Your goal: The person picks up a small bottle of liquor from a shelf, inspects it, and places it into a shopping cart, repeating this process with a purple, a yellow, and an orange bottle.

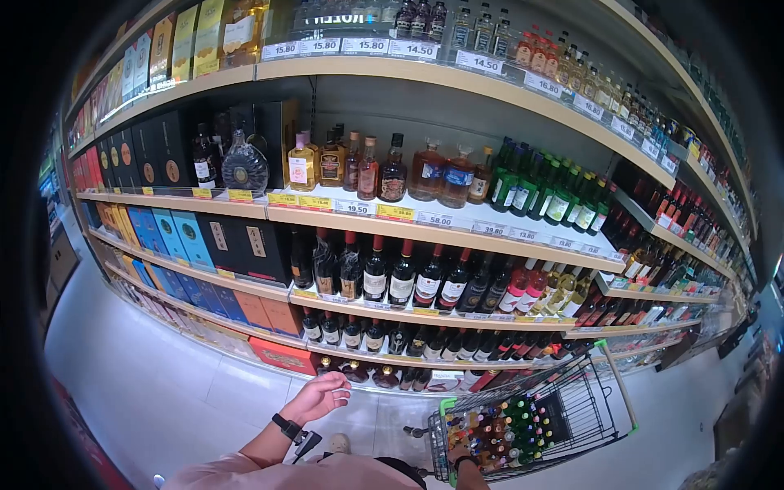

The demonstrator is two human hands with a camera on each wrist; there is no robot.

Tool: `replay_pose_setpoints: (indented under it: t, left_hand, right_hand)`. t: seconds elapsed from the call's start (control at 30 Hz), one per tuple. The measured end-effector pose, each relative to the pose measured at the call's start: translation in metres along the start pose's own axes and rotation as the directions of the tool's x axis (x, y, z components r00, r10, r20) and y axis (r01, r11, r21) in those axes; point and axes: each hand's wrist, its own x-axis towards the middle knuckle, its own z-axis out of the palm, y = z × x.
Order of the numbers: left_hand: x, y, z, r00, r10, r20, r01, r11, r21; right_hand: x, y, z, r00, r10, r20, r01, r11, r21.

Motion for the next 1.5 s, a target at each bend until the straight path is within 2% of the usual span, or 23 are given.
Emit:
replay_pose_setpoints:
  t: [0.13, 0.2, 0.23, 0.27, 0.3, 0.33, 0.37, 0.4, 0.43, 0.5, 0.53, 0.57, 0.6, 0.67, 0.73, 0.8, 0.97, 1.07, 1.13, 1.17, 1.27, 1.37, 1.5]
  left_hand:
    - [0.016, 0.041, -0.012, 1.000, 0.004, 0.008, -0.005, 0.999, 0.033]
    - [0.021, 0.061, -0.018, 0.999, 0.028, 0.025, -0.028, 0.999, 0.020]
    - [0.023, 0.070, -0.024, 0.999, 0.034, 0.031, -0.034, 0.999, 0.013]
    - [0.025, 0.078, -0.031, 0.999, 0.040, 0.036, -0.040, 0.999, 0.004]
    - [0.028, 0.086, -0.037, 0.998, 0.047, 0.035, -0.046, 0.999, -0.024]
    - [0.030, 0.091, -0.046, 0.998, 0.044, 0.040, -0.042, 0.998, -0.041]
    - [0.034, 0.097, -0.055, 0.998, 0.046, 0.047, -0.044, 0.997, -0.060]
    - [0.039, 0.104, -0.063, 0.997, 0.053, 0.057, -0.048, 0.996, -0.077]
    - [0.039, 0.110, -0.067, 0.996, 0.061, 0.064, -0.056, 0.995, -0.086]
    - [0.041, 0.121, -0.072, 0.998, 0.059, 0.039, -0.055, 0.995, -0.088]
    - [0.042, 0.124, -0.075, 0.998, 0.052, 0.022, -0.050, 0.995, -0.091]
    - [0.042, 0.126, -0.080, 0.997, 0.066, 0.038, -0.062, 0.993, -0.102]
    - [0.042, 0.128, -0.083, 0.996, 0.074, 0.044, -0.069, 0.993, -0.096]
    - [0.042, 0.132, -0.087, 0.994, 0.093, 0.055, -0.089, 0.992, -0.086]
    - [0.045, 0.135, -0.093, 0.989, 0.131, 0.068, -0.124, 0.987, -0.103]
    - [0.045, 0.141, -0.091, 0.986, 0.159, 0.051, -0.152, 0.981, -0.124]
    - [0.050, 0.157, -0.085, 0.978, 0.207, 0.003, -0.204, 0.965, -0.168]
    - [0.060, 0.159, -0.094, 0.959, 0.270, 0.084, -0.252, 0.952, -0.176]
    - [0.061, 0.163, -0.092, 0.961, 0.271, 0.061, -0.254, 0.946, -0.202]
    - [0.059, 0.166, -0.091, 0.963, 0.267, 0.042, -0.252, 0.944, -0.211]
    - [0.058, 0.170, -0.091, 0.958, 0.286, 0.015, -0.278, 0.941, -0.194]
    - [0.060, 0.171, -0.099, 0.947, 0.319, 0.028, -0.309, 0.933, -0.187]
    - [0.057, 0.177, -0.095, 0.939, 0.344, 0.001, -0.336, 0.918, -0.211]
  right_hand:
    - [0.046, -0.007, -0.053, 0.991, -0.078, -0.107, 0.061, 0.987, -0.151]
    - [-0.013, -0.061, -0.171, 0.870, -0.492, -0.029, 0.436, 0.797, -0.417]
    - [-0.037, -0.074, -0.213, 0.832, -0.474, -0.287, 0.532, 0.829, 0.171]
    - [-0.024, -0.090, -0.251, 0.783, -0.515, -0.348, 0.581, 0.806, 0.115]
    - [-0.081, -0.133, -0.310, 0.855, -0.402, -0.326, 0.517, 0.699, 0.495]
    - [-0.093, -0.154, -0.351, 0.776, -0.432, -0.460, 0.611, 0.697, 0.375]
    - [-0.128, -0.188, -0.396, 0.798, -0.383, -0.465, 0.600, 0.577, 0.554]
    - [-0.164, -0.218, -0.440, 0.757, -0.401, -0.517, 0.640, 0.615, 0.461]
    - [-0.210, -0.251, -0.481, 0.771, -0.342, -0.537, 0.620, 0.596, 0.510]
    - [-0.223, -0.274, -0.554, 0.503, -0.454, -0.736, 0.818, 0.524, 0.237]
    - [-0.257, -0.301, -0.587, 0.464, -0.440, -0.769, 0.820, 0.541, 0.186]
    - [-0.276, -0.321, -0.615, 0.268, -0.446, -0.854, 0.869, 0.495, 0.014]
    - [-0.292, -0.342, -0.645, 0.102, -0.423, -0.900, 0.795, 0.578, -0.181]
    - [-0.319, -0.385, -0.692, -0.164, -0.451, -0.877, 0.650, 0.620, -0.440]
    - [-0.336, -0.422, -0.739, -0.295, -0.506, -0.811, 0.529, 0.620, -0.579]
    - [-0.358, -0.458, -0.773, -0.364, -0.560, -0.744, 0.424, 0.612, -0.668]
    - [-0.387, -0.534, -0.835, -0.451, -0.648, -0.614, 0.271, 0.556, -0.786]
    - [-0.393, -0.573, -0.866, -0.444, -0.699, -0.561, 0.161, 0.553, -0.817]
    - [-0.389, -0.596, -0.891, -0.335, -0.693, -0.639, 0.129, 0.637, -0.760]
    - [-0.390, -0.606, -0.900, -0.228, -0.678, -0.698, 0.126, 0.691, -0.712]
    - [-0.390, -0.636, -0.910, -0.118, -0.598, -0.793, 0.085, 0.789, -0.608]
    - [-0.360, -0.652, -0.972, -0.127, -0.638, -0.759, 0.127, 0.748, -0.651]
    - [-0.357, -0.658, -0.959, -0.125, -0.581, -0.804, 0.072, 0.803, -0.592]
